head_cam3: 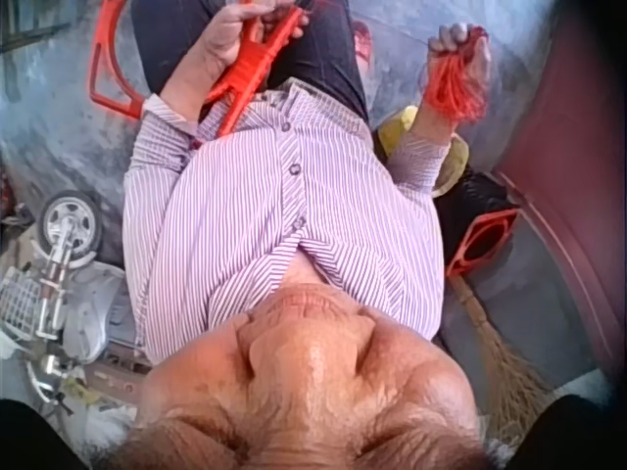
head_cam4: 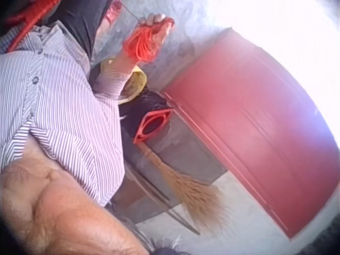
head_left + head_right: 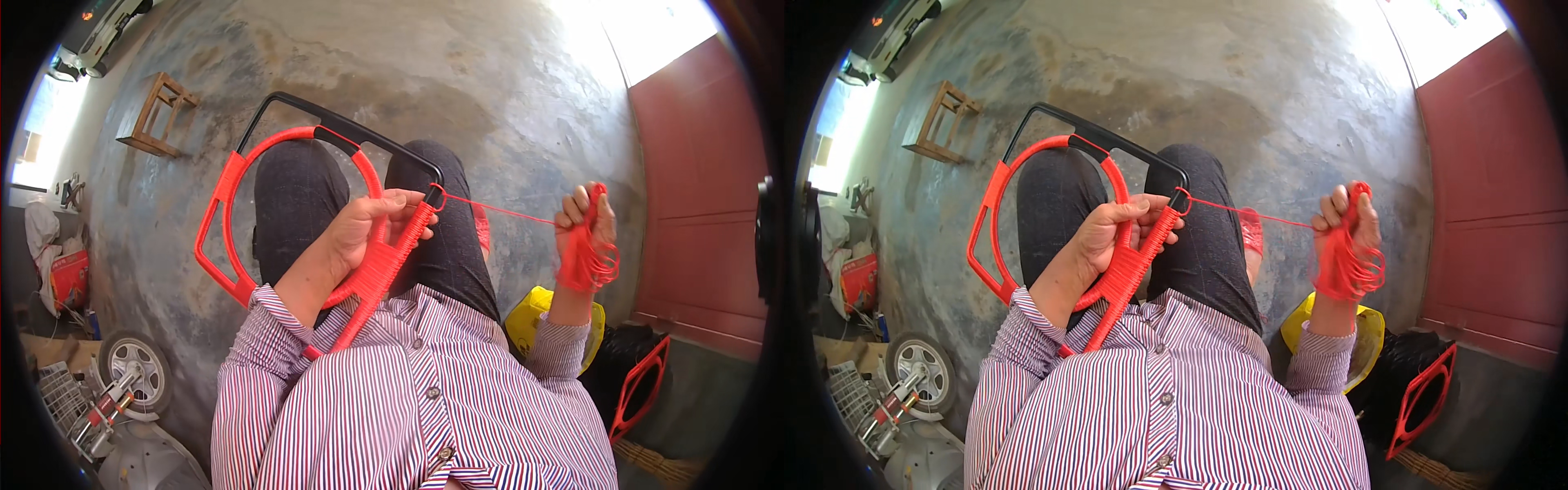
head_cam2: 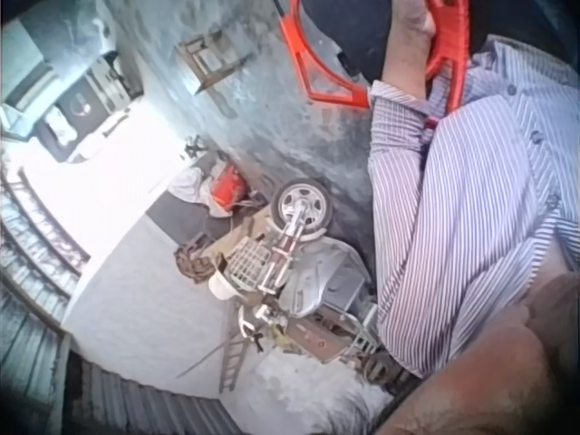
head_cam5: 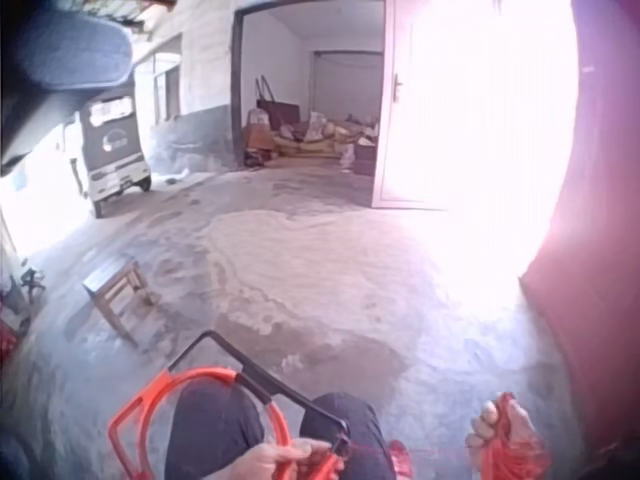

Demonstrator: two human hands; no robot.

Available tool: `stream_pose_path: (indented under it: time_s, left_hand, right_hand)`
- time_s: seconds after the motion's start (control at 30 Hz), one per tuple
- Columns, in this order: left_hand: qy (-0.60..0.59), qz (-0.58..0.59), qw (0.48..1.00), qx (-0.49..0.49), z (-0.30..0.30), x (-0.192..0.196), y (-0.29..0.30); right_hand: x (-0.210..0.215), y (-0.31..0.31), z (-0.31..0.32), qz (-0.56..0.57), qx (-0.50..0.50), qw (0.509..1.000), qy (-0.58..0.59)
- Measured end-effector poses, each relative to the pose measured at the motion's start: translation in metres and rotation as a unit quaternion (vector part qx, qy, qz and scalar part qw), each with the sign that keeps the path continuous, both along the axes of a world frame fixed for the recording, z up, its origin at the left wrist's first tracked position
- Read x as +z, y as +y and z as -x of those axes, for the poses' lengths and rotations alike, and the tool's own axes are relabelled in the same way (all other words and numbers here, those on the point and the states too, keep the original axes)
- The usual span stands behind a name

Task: Wrapping a red cord around a circular red plastic frame while seated.

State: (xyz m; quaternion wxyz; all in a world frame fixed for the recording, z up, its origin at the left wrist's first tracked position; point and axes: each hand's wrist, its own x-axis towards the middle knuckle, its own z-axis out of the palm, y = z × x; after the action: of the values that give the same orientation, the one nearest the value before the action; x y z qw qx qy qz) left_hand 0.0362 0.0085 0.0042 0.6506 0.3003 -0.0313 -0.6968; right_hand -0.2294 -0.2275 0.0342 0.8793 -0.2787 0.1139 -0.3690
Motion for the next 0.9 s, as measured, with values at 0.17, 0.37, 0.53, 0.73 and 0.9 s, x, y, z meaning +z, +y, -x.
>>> stream_pose_path:
  time_s: [0.17,0.37,0.53,0.73,0.9]
  left_hand:
    - [-0.022,-0.013,1.000,-0.017,-0.001,0.000,0.002]
    - [-0.021,0.010,1.000,-0.007,0.002,0.001,0.001]
    - [-0.020,0.015,1.000,-0.007,0.000,-0.008,-0.001]
    - [-0.041,-0.007,0.999,-0.004,-0.004,-0.004,0.003]
    - [-0.061,-0.022,0.998,0.008,-0.002,-0.008,0.000]
  right_hand:
    - [0.002,0.076,-0.069,0.195,0.033,0.933,0.299]
    - [-0.002,0.096,-0.082,0.165,0.153,0.940,0.255]
    - [0.007,0.099,-0.069,0.157,0.177,0.942,0.240]
    - [0.029,0.054,-0.044,0.232,0.088,0.902,0.354]
    - [0.022,-0.064,0.063,0.055,-0.157,0.972,0.164]
